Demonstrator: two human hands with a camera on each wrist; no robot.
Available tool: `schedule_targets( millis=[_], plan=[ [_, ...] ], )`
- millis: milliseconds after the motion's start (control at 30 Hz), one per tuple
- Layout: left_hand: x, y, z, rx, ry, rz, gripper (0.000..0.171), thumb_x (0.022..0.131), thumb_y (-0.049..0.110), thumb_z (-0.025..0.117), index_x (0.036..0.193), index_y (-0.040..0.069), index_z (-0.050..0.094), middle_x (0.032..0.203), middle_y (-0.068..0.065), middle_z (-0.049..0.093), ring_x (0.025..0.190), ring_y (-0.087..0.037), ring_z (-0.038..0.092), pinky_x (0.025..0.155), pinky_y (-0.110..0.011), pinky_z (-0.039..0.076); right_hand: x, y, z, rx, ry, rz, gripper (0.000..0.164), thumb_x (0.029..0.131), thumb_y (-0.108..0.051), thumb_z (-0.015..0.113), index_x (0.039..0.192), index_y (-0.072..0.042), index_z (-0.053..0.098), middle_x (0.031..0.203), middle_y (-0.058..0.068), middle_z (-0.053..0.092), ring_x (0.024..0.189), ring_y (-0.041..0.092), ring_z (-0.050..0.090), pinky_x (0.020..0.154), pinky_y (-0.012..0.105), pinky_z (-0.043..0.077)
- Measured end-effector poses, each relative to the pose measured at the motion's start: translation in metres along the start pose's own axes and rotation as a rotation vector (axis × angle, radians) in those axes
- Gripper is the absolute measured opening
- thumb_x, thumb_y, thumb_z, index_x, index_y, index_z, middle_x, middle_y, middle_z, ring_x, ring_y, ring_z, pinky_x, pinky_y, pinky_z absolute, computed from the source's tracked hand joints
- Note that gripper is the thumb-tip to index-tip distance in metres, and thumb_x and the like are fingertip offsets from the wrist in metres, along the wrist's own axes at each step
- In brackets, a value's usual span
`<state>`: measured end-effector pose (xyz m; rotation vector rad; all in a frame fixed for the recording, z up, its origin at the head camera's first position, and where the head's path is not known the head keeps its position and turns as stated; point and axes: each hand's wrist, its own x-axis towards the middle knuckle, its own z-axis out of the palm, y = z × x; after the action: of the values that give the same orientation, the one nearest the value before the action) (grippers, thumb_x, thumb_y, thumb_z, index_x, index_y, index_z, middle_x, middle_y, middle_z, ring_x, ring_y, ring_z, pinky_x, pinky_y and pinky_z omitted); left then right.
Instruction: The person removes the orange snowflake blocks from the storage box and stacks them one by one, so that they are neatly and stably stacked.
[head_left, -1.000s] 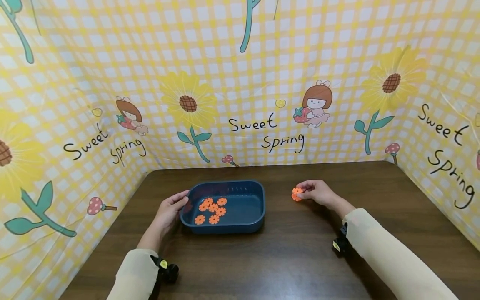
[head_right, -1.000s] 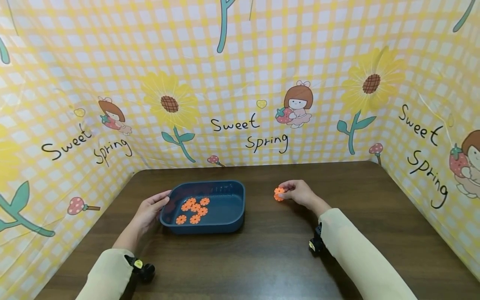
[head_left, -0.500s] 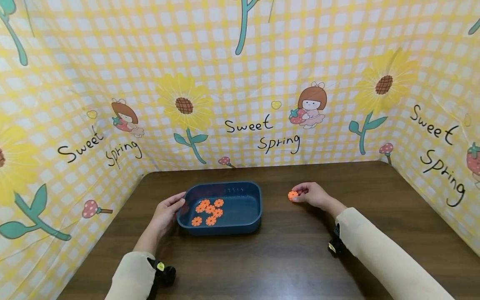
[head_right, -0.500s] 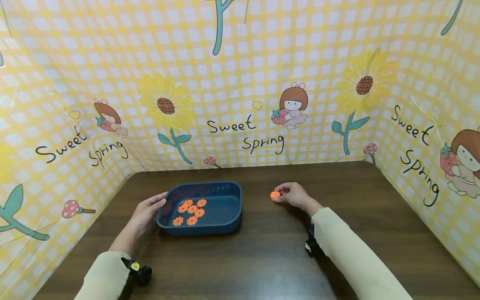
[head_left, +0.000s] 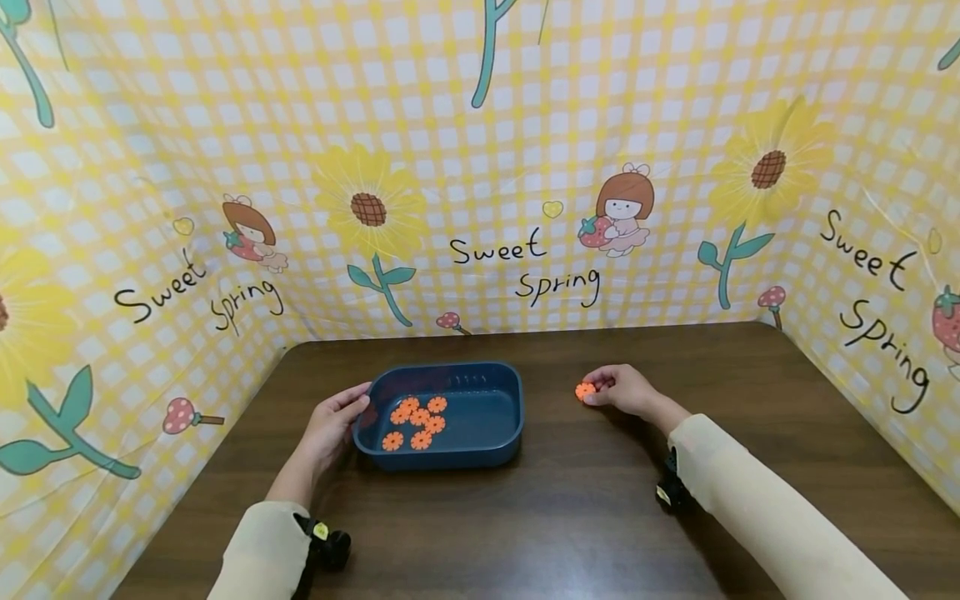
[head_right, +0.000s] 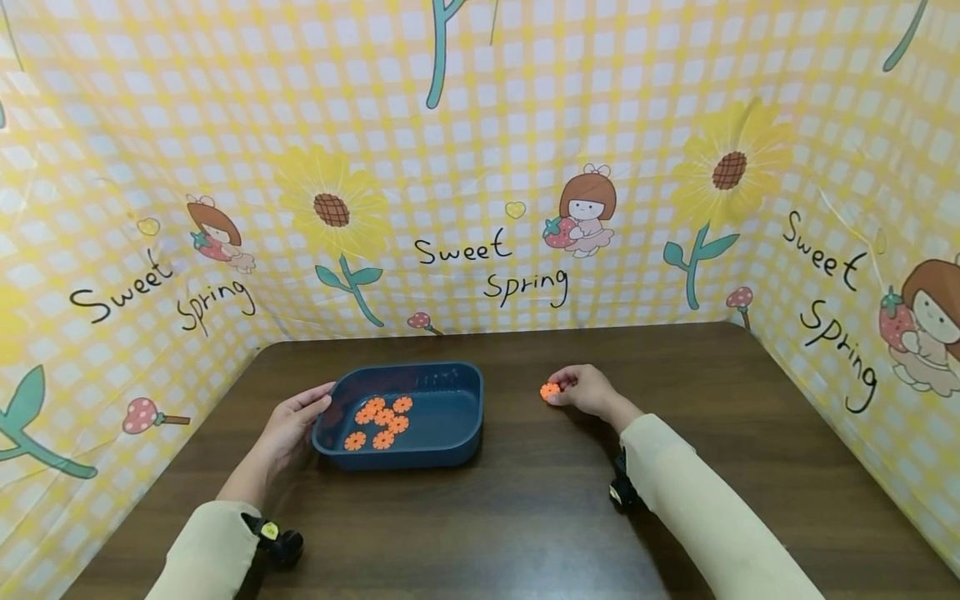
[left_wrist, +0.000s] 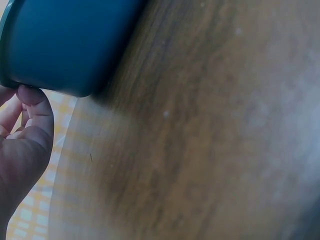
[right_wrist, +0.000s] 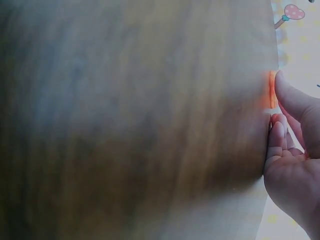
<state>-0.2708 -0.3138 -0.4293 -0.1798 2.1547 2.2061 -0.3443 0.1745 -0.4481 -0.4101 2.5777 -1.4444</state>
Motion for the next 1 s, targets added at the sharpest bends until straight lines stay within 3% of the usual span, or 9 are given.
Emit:
schedule_targets(
  millis=[767, 1000],
  plan=[
    [0.001, -0.0019, 0.0007, 0.004, 0.016, 0.0, 0.053, 0.098, 0.018, 0.06, 0.145, 0.0, 0.043, 0.114, 0.003, 0.066, 0.102, -0.016, 0.064, 0.083, -0.028, 0.054, -0.0012, -0.0023, 0.0018, -0.013, 0.014, 0.011, 0.029, 0.081, -0.008, 0.079, 0.107, 0.003, 0.069, 0.088, 0.007, 0.062, 0.074, 0.019, 0.05, 0.064, 0.03, 0.045],
    [0.0012, 0.0005, 0.0014, 0.014, 0.017, -0.004, 0.052, 0.099, 0.018, 0.059, 0.145, 0.0, 0.043, 0.117, 0.0, 0.066, 0.103, -0.016, 0.064, 0.084, -0.029, 0.054, -0.0005, -0.0005, -0.0037, 0.054, 0.012, 0.019, 0.038, 0.086, -0.008, 0.074, 0.119, 0.006, 0.063, 0.1, 0.012, 0.06, 0.086, 0.022, 0.052, 0.073, 0.031, 0.048]
  ],
)
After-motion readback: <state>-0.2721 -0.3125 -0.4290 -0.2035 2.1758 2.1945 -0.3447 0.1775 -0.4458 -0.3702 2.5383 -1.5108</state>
